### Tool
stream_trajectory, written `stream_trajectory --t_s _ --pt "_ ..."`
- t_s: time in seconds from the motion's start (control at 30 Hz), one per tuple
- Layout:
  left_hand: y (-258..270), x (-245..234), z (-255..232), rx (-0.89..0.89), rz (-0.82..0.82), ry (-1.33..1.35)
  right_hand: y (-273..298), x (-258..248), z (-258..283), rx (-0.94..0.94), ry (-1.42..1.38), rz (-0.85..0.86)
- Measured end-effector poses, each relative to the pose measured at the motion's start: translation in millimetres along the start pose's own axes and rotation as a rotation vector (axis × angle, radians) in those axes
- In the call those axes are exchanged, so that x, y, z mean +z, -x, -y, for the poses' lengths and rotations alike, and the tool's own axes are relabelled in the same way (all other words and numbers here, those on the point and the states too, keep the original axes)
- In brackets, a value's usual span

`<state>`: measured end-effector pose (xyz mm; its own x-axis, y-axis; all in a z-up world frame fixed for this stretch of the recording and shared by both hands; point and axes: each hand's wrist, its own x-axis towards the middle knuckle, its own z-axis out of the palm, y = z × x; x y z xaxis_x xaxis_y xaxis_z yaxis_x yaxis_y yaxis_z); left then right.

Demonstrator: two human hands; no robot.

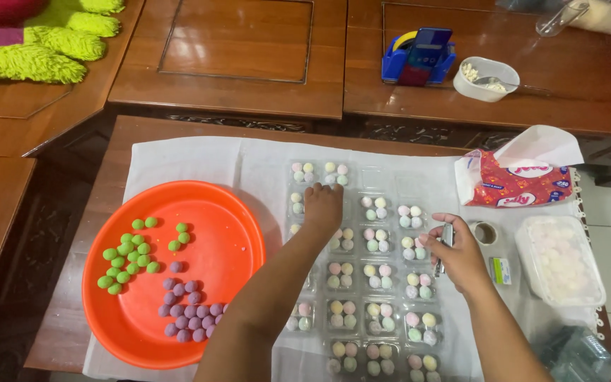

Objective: The person uses tweezers to pick up small pastel-colored candies from a tray and places them into clear plastic blister packs. They then seal the packs with a handheld heat sealer and arrange the finished packs on the table.

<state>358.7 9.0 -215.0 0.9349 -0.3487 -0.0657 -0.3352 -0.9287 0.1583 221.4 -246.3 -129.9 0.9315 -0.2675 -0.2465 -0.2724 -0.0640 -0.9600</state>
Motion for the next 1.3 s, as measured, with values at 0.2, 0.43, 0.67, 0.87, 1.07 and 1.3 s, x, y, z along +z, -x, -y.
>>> stream_trajectory --t_s 0.2,0.43,0.67,0.87,1.07,1.3 --pt "11 -42 -6 -0.02 0.001 0.035 15 -13 7 -0.003 -0.04 -0.029" --pt "49 -83 -8 -0.073 0.179 0.543 24 -32 -14 0.071 -0.284 -0.084" --pt "59 -36 -2 0.036 0.327 0.092 55 -50 -58 0.487 -0.881 -0.204" --pt "58 -57 -10 0.062 0.319 0.099 83 -58 -61 0.529 -0.871 -0.189" --pt "56 -29 3 -0.104 0.305 0.52 91 -59 -53 0.504 -0.907 -0.203" --pt "140 -89 -32 -0.436 0.03 1.752 141 -4 1 0.304 -0.6 -0.022"
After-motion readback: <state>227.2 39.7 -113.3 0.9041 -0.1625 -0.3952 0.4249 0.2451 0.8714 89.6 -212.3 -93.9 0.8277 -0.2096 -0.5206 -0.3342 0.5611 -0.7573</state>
